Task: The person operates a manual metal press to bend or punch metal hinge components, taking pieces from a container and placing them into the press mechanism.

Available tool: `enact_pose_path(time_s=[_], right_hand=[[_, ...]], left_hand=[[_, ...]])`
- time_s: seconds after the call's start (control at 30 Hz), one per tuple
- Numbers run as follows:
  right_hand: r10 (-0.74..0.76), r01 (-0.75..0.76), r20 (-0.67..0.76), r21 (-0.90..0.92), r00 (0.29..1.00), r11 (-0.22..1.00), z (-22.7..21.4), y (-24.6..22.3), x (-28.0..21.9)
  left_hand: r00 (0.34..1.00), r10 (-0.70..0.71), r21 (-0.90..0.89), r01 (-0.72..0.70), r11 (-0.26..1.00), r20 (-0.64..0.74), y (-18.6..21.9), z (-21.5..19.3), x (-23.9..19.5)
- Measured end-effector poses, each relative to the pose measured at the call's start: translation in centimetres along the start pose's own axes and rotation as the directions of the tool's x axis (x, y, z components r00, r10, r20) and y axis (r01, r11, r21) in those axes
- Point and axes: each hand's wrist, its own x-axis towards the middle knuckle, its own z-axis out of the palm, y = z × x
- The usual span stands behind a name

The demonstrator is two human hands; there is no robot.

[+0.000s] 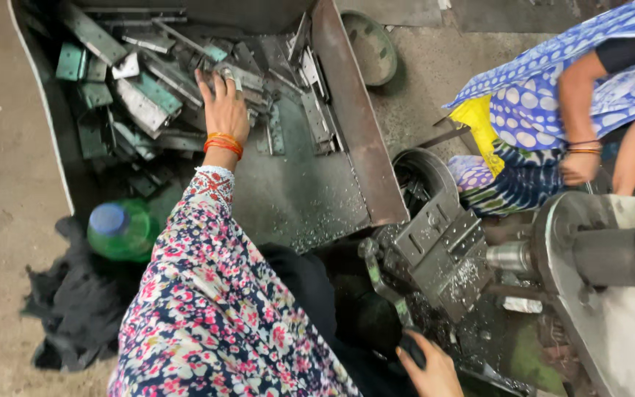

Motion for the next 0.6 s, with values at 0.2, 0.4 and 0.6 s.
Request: enact_pose_path(time_s=[0.2, 0.4, 0.6], right_hand=[[0.106, -0.105, 0.013, -0.079, 0.994, 0.991, 3.9, 5.4, 2.1], [0.09, -0.078, 0.108, -0.11, 0.99, 0.991, 6.4, 10.3, 4.3], [0.156, -0.144, 0.149, -0.089, 0.976, 0.986, 7.6, 9.7, 4.8]], left_hand=[[0.998, 0.059, 0.204, -0.058, 0.977, 0.003, -0.6, 2.1, 6.1], [0.958, -0.074, 0.289, -0.01, 0.957, 0.278, -3.5, 7.4, 10.2], [0.986, -0.013, 0.058, 0.003, 0.998, 0.167, -5.5, 12.4, 14.1]])
